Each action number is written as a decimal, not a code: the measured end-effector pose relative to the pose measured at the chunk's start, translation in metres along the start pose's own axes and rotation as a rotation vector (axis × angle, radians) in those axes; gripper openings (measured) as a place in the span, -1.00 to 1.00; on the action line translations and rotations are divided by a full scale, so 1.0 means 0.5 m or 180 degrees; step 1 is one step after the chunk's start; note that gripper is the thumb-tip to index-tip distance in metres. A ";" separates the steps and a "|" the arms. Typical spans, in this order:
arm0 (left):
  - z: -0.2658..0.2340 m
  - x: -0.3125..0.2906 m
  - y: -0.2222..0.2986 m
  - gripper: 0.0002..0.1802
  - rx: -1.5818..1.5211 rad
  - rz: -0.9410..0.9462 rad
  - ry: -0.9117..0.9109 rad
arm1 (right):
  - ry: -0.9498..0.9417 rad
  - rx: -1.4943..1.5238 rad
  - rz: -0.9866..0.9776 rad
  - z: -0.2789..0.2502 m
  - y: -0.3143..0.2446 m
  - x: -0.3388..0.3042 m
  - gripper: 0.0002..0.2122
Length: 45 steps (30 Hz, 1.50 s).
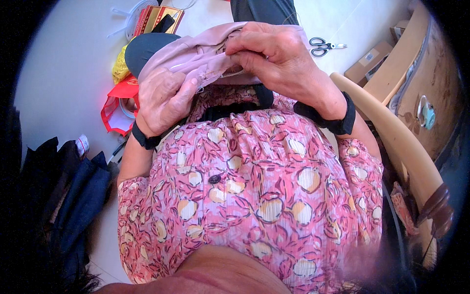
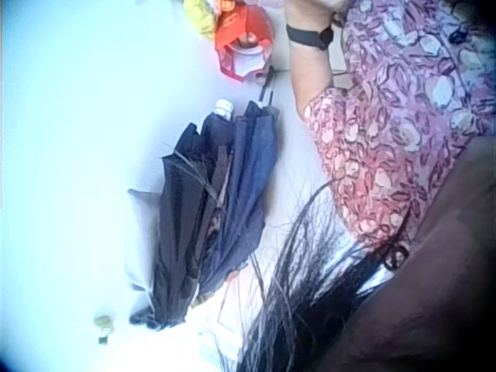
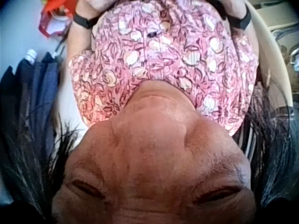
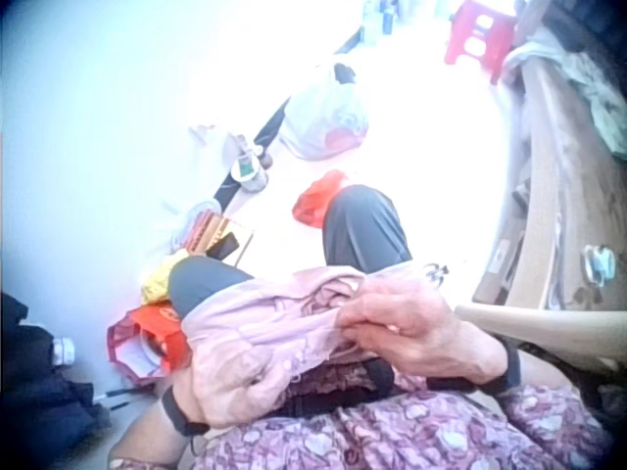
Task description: The person sews a pink garment by hand using a needle and thread, pulling the thread through the fabric to mend a seam.
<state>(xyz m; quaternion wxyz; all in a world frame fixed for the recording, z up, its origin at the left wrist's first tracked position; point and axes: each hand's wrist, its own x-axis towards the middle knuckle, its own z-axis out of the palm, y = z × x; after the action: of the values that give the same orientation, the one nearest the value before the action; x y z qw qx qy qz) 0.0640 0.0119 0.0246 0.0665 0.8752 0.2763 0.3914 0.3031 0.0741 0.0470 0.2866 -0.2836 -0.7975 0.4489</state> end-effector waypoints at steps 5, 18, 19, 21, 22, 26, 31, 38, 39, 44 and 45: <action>-0.003 0.008 0.000 -0.70 -0.0106 0.0013 -0.0028 | -0.0039 -0.0111 -0.0324 -0.011 -0.024 0.005 -0.88; -0.002 0.005 0.005 -0.71 -0.0047 0.0052 -0.0097 | -0.0282 -0.0167 -0.0117 -0.019 -0.033 -0.011 -0.88; -0.002 0.004 0.007 -0.71 -0.0038 0.0047 -0.0096 | -0.0306 -0.0103 -0.0079 -0.023 -0.030 -0.014 -0.88; 0.001 0.003 0.008 -0.70 -0.0050 0.0047 -0.0075 | -0.0348 0.0003 0.0025 -0.034 -0.024 -0.019 -0.88; 0.002 0.002 0.008 -0.71 -0.0065 0.0039 -0.0094 | -0.0262 -0.0001 0.0067 -0.036 -0.020 -0.021 -0.87; 0.006 -0.002 0.010 -0.70 -0.0069 0.0073 -0.0126 | 0.0352 0.0165 0.0536 -0.023 -0.015 -0.038 -0.83; 0.029 -0.011 0.016 -0.61 -0.0216 -0.0259 0.0166 | 0.0093 -0.0205 0.0139 -0.025 -0.002 -0.044 -0.79; 0.037 -0.007 0.020 -0.59 -0.0225 -0.0436 0.0114 | 0.0147 -0.0310 -0.0378 0.022 0.015 -0.036 -0.80; 0.039 -0.007 0.020 -0.59 -0.0221 -0.0439 0.0135 | 0.0106 -0.0323 -0.0413 0.022 0.019 -0.035 -0.80; 0.045 0.000 0.007 -0.56 -0.0177 -0.0220 0.0156 | 0.0042 -0.0280 -0.0378 0.022 0.024 -0.031 -0.83; 0.045 0.003 0.007 -0.55 -0.0181 -0.0206 0.0166 | 0.0048 -0.0186 -0.0335 0.022 0.023 -0.029 -0.84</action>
<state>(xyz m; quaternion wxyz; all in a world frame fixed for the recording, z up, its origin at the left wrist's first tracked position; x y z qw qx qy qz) 0.0824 0.0122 0.0113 0.0967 0.8531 0.2949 0.4194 0.3076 0.0626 0.0293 0.3073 -0.2529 -0.8219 0.4075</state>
